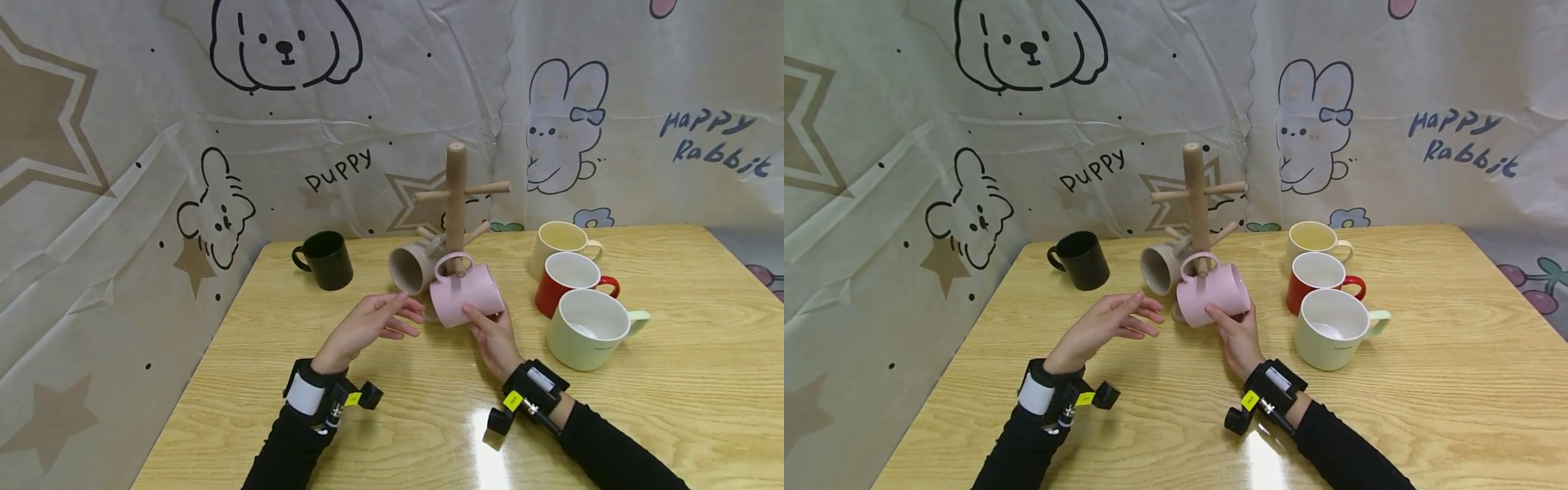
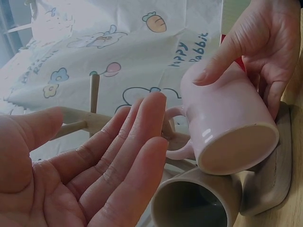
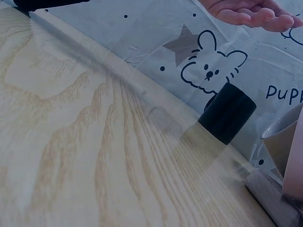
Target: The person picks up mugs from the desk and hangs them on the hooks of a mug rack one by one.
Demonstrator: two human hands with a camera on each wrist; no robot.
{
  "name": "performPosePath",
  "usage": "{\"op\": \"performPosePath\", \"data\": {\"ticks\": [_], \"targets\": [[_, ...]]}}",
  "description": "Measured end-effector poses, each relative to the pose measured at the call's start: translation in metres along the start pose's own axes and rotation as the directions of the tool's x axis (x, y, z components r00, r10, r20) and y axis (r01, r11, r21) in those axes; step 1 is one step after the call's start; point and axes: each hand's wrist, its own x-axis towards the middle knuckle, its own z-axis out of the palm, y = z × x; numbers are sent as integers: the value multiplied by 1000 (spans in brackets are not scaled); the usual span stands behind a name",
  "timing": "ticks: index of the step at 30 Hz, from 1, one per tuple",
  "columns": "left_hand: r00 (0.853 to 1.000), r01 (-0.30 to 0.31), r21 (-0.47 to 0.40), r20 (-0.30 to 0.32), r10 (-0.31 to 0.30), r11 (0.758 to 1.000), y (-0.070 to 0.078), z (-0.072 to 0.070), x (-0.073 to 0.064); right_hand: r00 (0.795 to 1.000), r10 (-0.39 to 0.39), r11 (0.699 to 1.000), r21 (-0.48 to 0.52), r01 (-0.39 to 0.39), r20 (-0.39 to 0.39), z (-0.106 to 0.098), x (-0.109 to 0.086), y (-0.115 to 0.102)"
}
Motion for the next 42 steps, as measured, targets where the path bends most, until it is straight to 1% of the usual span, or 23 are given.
{"op": "performPosePath", "data": {"ticks": [5,9,11,16,19,24,28,30,33,37,39,42], "targets": [[1000,-7,-6,2,7,1000,2,0,-1,1000,-6,1000,-12,6,12,-2,0,1],[1000,-7,-3,2,7,1000,2,0,-2,1000,-14,1000,-27,15,4,-3,-1,-1],[1000,-6,-4,2,6,1000,2,0,-2,1000,5,999,-42,-5,-3,-5,-2,-4],[1000,-5,-8,5,6,1000,2,0,-3,996,83,994,-65,-85,-31,-12,-2,-17],[1000,-5,-7,7,5,1000,2,-1,-3,996,73,996,-46,-75,-52,-15,-1,-24],[1000,2,-2,2,-2,1000,2,-1,-4,998,6,1000,15,-5,-67,-19,2,-33],[1000,2,-2,1,-2,1000,2,-1,-4,996,-53,998,21,55,-74,-19,2,-43],[1000,1,2,1,-1,1000,2,-1,-4,992,-96,995,11,97,-78,-17,1,-49],[1000,2,8,-2,-2,1000,3,-1,-4,981,-171,985,4,172,-90,-11,-1,-59],[1000,-3,44,0,3,999,3,-1,-4,961,-248,969,-10,249,-121,0,-5,-76],[1000,-3,64,9,3,998,2,-1,-3,947,-291,956,-16,292,-134,6,-8,-85],[1000,-7,94,24,5,996,0,-1,-2,921,-368,928,4,372,-126,17,-11,-98]]}}
